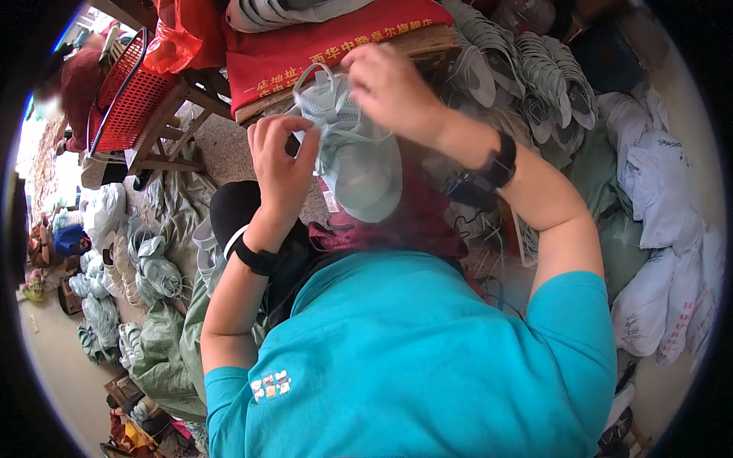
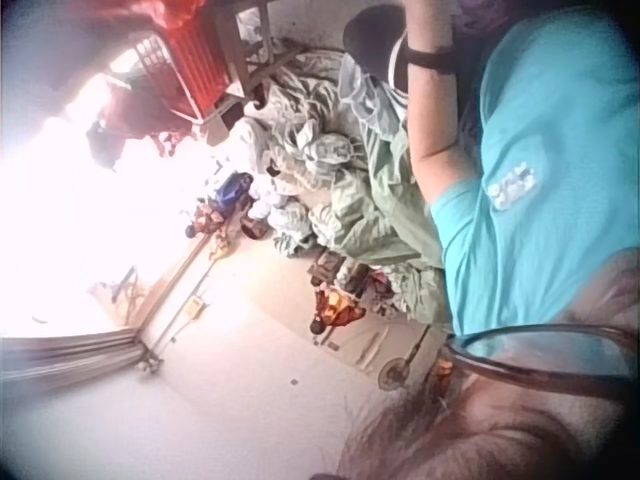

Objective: The person sits on the floor in a cluttered workshop and laces a light green sneaker. They thread the laces through the eyelets, pull them tight, and tie a knot. The person then picks up a stack of similar shoes from a nearby pile and places them on a red box before continuing to lace another shoe.

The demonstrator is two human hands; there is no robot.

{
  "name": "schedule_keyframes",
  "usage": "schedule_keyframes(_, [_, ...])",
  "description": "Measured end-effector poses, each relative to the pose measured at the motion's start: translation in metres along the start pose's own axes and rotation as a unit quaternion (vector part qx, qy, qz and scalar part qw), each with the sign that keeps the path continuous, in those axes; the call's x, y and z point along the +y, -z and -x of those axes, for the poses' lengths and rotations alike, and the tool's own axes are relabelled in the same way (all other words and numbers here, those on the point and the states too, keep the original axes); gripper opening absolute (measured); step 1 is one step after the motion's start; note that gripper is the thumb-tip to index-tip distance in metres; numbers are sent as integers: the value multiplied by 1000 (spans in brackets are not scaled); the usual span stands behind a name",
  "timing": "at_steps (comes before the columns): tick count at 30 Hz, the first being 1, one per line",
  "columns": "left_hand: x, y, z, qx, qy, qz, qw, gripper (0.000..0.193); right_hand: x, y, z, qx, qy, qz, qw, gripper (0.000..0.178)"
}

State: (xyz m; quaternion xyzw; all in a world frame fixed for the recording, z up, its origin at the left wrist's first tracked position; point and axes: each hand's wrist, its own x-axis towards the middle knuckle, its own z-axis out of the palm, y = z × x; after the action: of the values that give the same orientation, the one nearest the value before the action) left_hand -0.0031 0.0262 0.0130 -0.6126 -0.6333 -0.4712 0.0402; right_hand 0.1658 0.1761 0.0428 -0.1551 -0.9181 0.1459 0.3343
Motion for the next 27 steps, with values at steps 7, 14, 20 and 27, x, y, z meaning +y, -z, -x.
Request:
schedule_keyframes(7, [14, 1, -8, -72, 2, -89, 993, 23, 57, 53, 3, 124, -24, 218, 968, 10])
schedule_keyframes(14, [-19, 15, -9, -132, 217, 223, 941, 24, 170, 142, 59, 143, -166, 340, 914, 17])
schedule_keyframes(20, [-30, 11, 5, -46, 248, 241, 937, 15, 193, 198, 84, 105, -381, 398, 828, 27])
schedule_keyframes(27, [-11, 13, -12, -48, 130, 58, 989, 24, 9, 51, 22, -70, -157, -45, 984, 19])
